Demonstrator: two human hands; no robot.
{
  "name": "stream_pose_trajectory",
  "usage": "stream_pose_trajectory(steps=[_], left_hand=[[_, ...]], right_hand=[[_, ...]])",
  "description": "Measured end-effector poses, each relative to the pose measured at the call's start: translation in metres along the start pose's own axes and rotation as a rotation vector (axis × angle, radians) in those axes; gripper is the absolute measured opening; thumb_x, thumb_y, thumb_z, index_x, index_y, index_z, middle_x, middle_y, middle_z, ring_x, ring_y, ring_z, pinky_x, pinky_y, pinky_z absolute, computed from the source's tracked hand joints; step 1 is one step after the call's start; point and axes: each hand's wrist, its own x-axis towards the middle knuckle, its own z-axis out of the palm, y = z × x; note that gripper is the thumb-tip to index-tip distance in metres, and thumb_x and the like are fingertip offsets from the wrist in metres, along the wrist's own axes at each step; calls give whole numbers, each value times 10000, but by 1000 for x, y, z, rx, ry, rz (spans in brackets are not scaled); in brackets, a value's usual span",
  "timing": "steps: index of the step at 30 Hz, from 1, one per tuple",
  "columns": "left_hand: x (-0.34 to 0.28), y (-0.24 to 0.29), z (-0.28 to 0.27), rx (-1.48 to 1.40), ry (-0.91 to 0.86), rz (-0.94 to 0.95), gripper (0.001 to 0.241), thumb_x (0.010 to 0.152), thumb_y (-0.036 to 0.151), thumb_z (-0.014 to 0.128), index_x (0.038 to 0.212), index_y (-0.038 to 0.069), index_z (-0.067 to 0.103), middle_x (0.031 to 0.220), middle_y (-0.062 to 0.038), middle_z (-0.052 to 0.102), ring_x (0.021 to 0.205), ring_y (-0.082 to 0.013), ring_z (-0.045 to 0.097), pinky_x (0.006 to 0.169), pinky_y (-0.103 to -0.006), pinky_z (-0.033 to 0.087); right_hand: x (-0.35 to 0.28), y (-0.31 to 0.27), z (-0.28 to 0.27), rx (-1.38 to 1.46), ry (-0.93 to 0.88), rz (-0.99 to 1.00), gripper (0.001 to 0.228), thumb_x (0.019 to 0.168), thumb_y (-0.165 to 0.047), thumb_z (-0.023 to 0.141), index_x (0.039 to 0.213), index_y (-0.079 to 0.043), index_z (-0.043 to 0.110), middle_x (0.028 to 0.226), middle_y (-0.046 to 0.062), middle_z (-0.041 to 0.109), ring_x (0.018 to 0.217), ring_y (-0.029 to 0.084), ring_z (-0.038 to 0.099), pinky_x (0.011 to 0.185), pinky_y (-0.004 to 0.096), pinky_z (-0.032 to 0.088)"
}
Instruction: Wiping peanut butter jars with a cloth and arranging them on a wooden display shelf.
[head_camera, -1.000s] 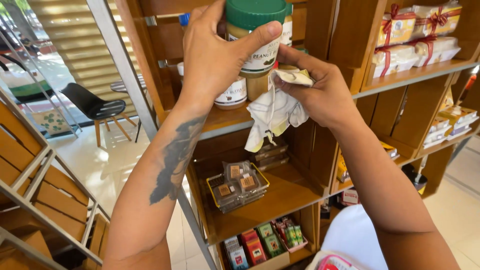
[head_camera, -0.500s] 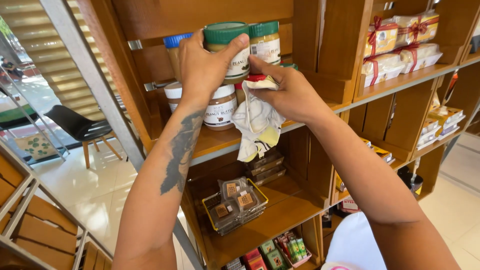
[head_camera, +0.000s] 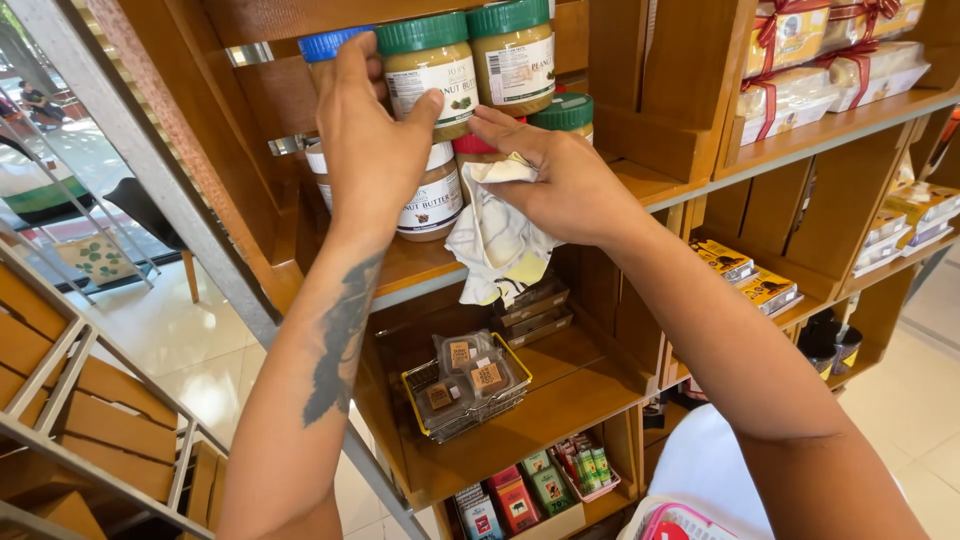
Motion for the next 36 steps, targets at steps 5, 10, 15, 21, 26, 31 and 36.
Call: stream_pose_trajectory(steps=[5,10,15,21,26,31,36], left_hand=[[-5,5,2,87,-23,-40,603,837,103,849,1320,-61,527,1233,-235,616,1120,-362,664,984,-447,537],[-49,67,-32,-7,-21,21,632,925,68,822,1434,6,452,1416,-211,501,1249,-397,618,961,-489,583],[-153,121,-37,-272,-295,98,553,924,187,766,1386,-6,530,1382,-220,589,1287,-355,626,1125,-463,579],[-278,134,33,-486,-754,-280,845,860,348,769,1505,-28,374,1584,-246,394,1448,-403,450,1149,-484,406],[-329,142,82,-767,-1222,-686,699,810,272,767,1439,79,531,1312,-116,739,1162,-231,739,953,-339,579],[-390,138,126,-989,-1293,-915,343,908,141,683,1213,-9,724,1001,-104,817,804,-136,741,713,-241,606],[-426,150,153,-973,-1246,-966,256,979,142,602,1150,-3,724,811,-40,722,673,-100,578,607,-242,477]], right_hand=[[-9,-1,-8,23,-12,-21,560,844,-63,717,1388,-16,593,1468,135,591,1393,269,531,1089,345,447],[-67,-18,-36,121,26,38,527,858,-12,707,1373,-1,594,1407,117,647,1240,222,653,1019,294,492],[-164,10,-41,516,-9,436,410,897,-20,683,1306,-20,683,1192,61,771,954,106,705,837,222,564],[-280,37,-33,778,-2,764,365,865,55,639,1215,11,732,1131,106,798,972,163,744,875,274,590],[-349,55,-38,694,139,990,318,829,56,690,1127,-11,780,1067,93,822,935,162,756,852,278,604],[-405,73,-42,537,188,1139,376,771,69,718,1128,-33,776,1118,62,809,973,156,749,874,277,599],[-450,88,-25,881,349,1571,611,757,61,793,1352,23,658,1082,241,776,904,288,748,741,334,626]])
